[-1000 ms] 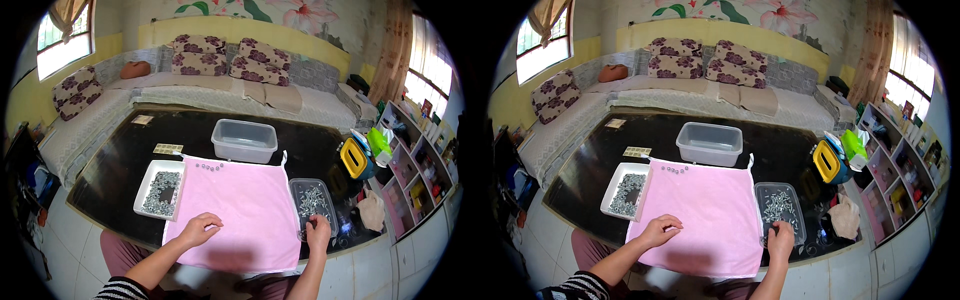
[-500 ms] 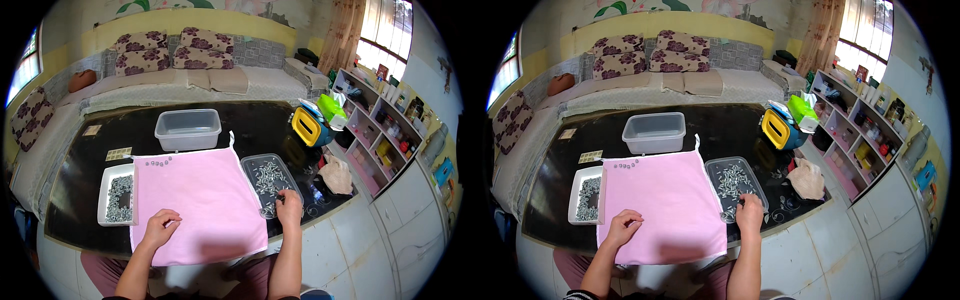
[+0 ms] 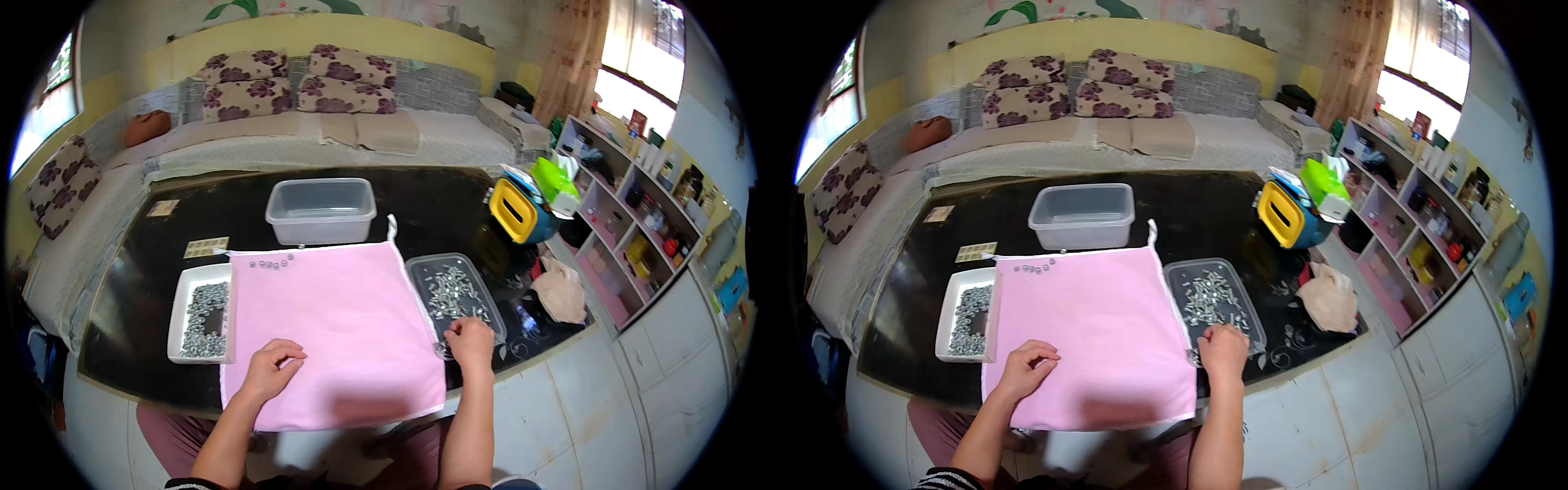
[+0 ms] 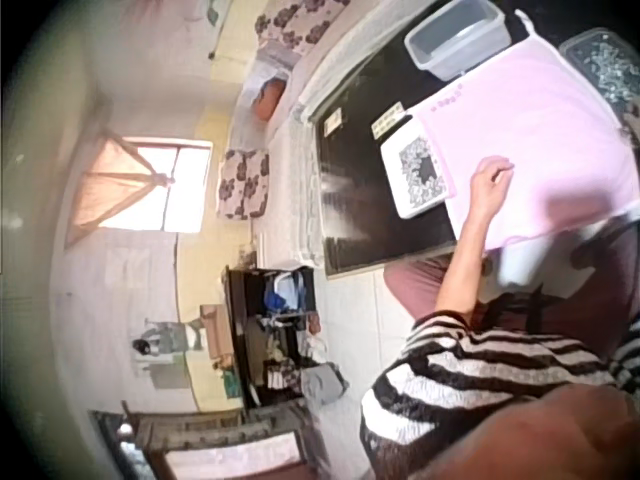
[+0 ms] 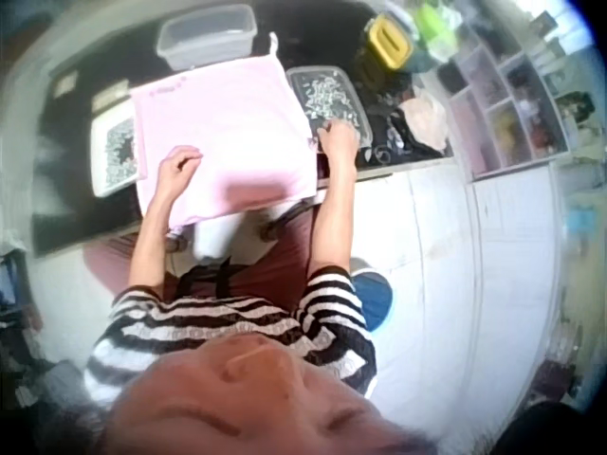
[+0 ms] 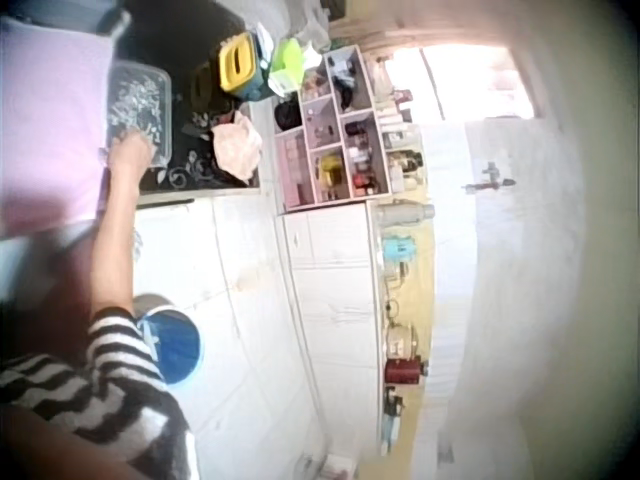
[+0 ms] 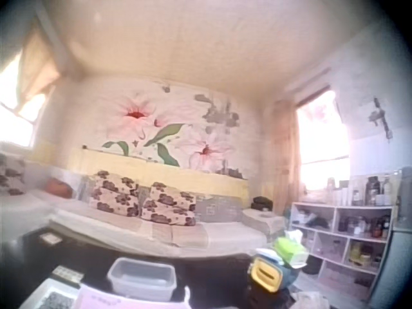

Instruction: The person picks up a small metal piece and a screw, then joins them by hand before placing the assembly on a pink mat.

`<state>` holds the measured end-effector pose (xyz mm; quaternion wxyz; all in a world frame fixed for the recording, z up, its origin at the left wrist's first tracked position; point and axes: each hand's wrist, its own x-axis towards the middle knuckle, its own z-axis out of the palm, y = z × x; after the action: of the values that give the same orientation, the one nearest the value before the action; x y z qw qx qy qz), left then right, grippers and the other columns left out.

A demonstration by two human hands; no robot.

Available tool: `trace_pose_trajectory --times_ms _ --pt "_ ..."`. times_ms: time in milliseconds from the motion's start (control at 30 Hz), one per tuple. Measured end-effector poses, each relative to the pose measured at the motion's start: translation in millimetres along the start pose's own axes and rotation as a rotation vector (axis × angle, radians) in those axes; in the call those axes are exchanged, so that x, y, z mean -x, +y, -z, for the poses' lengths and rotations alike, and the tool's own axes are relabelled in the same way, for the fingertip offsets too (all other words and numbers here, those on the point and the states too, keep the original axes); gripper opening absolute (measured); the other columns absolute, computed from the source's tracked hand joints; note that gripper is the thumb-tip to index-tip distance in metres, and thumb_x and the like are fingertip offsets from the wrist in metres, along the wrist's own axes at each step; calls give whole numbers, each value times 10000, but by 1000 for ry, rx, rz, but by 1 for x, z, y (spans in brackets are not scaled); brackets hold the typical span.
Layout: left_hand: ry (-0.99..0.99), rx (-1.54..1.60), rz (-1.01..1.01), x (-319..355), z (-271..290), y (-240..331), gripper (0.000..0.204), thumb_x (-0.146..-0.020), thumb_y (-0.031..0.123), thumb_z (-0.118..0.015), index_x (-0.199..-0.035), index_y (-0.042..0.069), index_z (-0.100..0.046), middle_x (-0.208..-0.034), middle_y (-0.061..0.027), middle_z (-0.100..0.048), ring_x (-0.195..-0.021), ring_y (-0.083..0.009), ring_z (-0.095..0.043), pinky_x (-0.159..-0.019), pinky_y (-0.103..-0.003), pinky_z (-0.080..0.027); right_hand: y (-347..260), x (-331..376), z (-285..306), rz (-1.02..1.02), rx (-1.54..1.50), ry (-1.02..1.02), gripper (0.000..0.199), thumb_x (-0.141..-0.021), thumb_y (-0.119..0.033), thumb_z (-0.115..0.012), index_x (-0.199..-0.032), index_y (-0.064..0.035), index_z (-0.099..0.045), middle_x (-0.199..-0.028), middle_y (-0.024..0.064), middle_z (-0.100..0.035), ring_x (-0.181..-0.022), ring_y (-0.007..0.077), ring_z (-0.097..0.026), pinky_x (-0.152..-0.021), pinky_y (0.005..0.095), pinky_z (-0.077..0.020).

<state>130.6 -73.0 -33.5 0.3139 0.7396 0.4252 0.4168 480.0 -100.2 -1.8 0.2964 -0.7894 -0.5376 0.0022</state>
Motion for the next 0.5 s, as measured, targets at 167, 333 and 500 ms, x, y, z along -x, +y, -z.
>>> trace_pose_trajectory --times_ms 167,333,500 --pt "-69 -17 44 1 3 5 113 -737 36 -636 -843 74 -650 -937 -56 -592 -798 -134 -568 -644 -222 -461 0 2 0 67 -15 32 142 -609 -120 -680 -630 -17 -585 -655 136 -585 -661 293 -575 -642 375 -448" --pt "-43 -13 14 2 2 1 102 -745 41 -639 -842 67 -653 -933 -56 -593 -815 -117 -565 -675 -218 -458 -4 1 -7 170 -14 108 105 -645 -70 -659 -689 -28 -574 -625 110 -580 -641 279 -571 -659 367 -439" --pt "-24 35 72 4 4 5 106 -762 56 -623 -865 65 -646 -924 -51 -595 -817 -122 -571 -689 -225 -458 -21 -2 -4 206 -116 339 51 -685 -45 -629 -723 -36 -595 -605 112 -564 -611 272 -557 -627 348 -443"
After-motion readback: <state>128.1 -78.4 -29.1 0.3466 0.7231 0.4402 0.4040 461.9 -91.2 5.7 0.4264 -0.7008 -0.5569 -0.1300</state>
